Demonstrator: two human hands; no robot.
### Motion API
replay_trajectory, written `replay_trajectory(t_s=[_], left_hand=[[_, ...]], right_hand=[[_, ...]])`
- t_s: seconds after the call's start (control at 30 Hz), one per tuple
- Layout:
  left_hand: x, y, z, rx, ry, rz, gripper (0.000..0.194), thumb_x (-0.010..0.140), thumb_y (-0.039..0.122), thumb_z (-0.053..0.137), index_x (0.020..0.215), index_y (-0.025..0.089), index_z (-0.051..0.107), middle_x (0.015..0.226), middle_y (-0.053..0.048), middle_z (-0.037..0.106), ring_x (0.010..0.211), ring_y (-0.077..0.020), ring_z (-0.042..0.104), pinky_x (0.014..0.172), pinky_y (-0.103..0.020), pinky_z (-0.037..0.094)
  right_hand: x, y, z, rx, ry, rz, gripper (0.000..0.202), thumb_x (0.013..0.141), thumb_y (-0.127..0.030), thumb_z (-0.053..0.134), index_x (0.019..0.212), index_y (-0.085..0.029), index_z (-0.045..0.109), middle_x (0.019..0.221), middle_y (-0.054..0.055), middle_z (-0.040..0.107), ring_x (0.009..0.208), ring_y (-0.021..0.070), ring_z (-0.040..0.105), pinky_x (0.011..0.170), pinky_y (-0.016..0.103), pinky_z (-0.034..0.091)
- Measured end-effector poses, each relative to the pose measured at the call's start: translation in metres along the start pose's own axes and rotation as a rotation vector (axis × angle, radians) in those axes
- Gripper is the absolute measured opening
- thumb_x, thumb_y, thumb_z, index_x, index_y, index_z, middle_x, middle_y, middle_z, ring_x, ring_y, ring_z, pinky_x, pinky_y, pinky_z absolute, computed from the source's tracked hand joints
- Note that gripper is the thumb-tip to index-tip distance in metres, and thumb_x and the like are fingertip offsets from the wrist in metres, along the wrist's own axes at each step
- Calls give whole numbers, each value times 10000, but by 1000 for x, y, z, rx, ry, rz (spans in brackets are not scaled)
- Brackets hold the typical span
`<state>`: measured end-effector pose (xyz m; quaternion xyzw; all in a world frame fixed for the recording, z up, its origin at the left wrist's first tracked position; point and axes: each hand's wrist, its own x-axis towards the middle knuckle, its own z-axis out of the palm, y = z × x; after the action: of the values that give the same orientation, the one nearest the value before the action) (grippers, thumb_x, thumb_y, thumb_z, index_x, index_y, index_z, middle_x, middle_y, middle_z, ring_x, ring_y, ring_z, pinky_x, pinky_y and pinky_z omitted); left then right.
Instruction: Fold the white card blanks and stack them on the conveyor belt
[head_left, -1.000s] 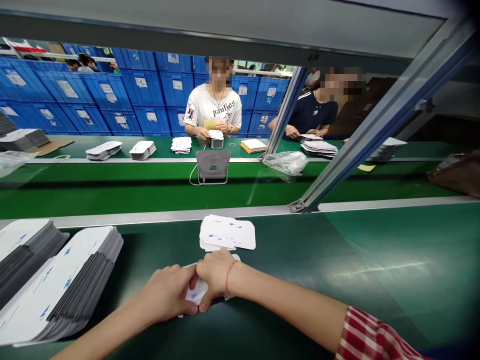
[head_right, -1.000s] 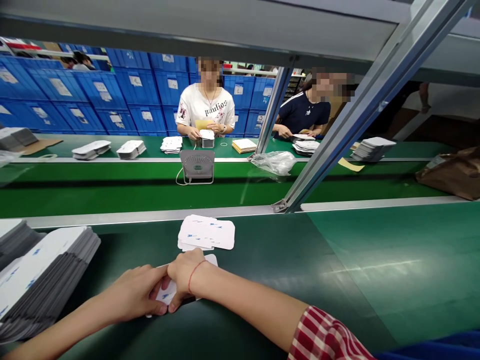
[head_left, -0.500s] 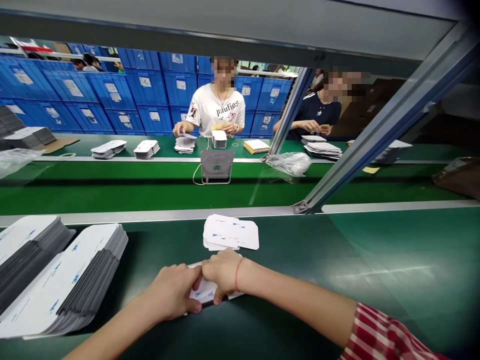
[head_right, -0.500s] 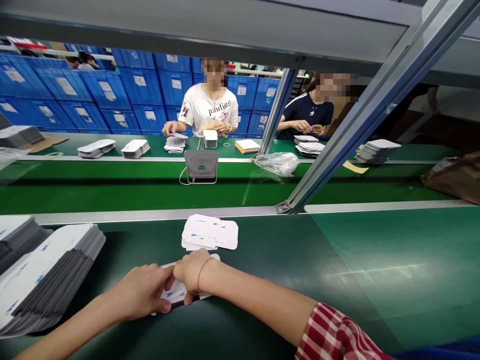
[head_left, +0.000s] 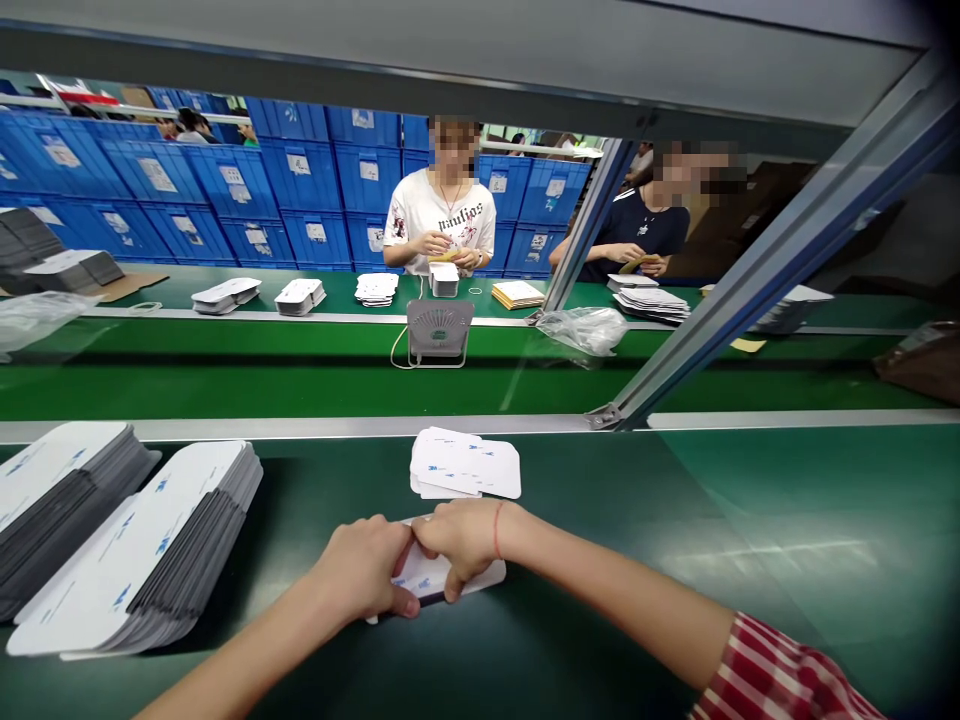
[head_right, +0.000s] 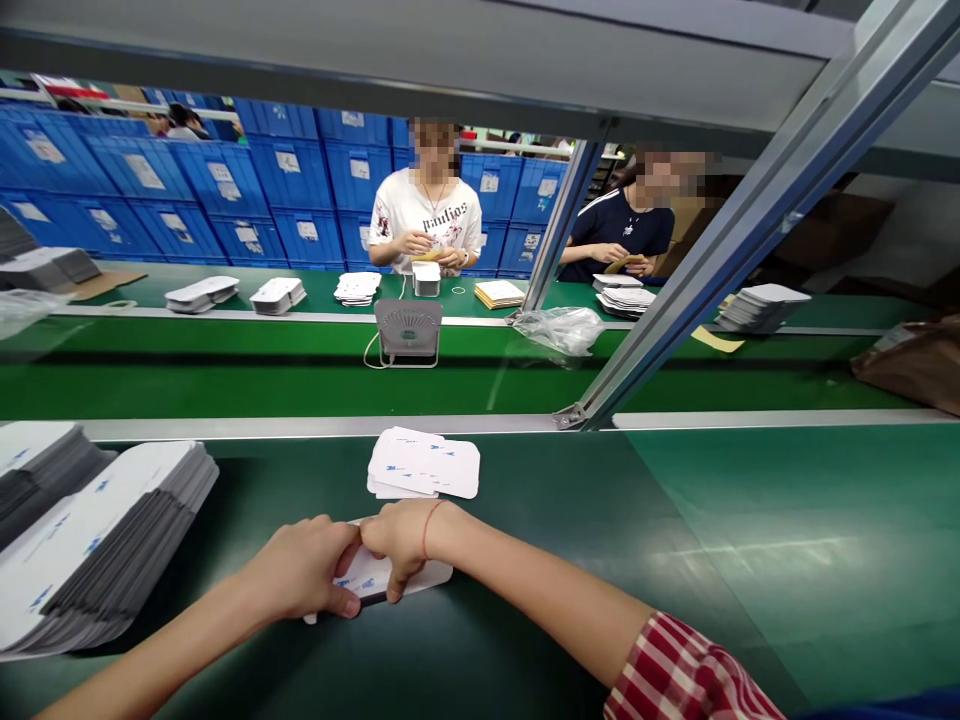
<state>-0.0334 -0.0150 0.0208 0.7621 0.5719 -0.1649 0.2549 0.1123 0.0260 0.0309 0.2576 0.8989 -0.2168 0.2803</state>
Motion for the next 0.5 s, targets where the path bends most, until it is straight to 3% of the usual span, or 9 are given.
replay_trajectory(t_s=[0.27, 0.5], left_hand=[[1, -4, -1, 13, -23, 34, 315, 630, 445, 740, 834, 226, 642, 916, -74, 710, 853, -321, 668, 657, -349, 437], [-3, -11, -15, -24, -142, 112, 350, 558, 224, 781, 877, 248, 639, 879, -11, 692, 810, -239, 656, 567, -258, 379]], right_hand=[[-3, -7, -5, -16, -2, 67, 629, 661, -368, 840, 1185, -138, 579, 1051, 107, 712, 899, 290, 691, 526, 293, 435], [-5, -4, -3, -1, -5, 74, 543, 682, -407, 818, 1119, -158, 614, 1026, 96, 713, 883, 283, 689, 514, 280, 421]])
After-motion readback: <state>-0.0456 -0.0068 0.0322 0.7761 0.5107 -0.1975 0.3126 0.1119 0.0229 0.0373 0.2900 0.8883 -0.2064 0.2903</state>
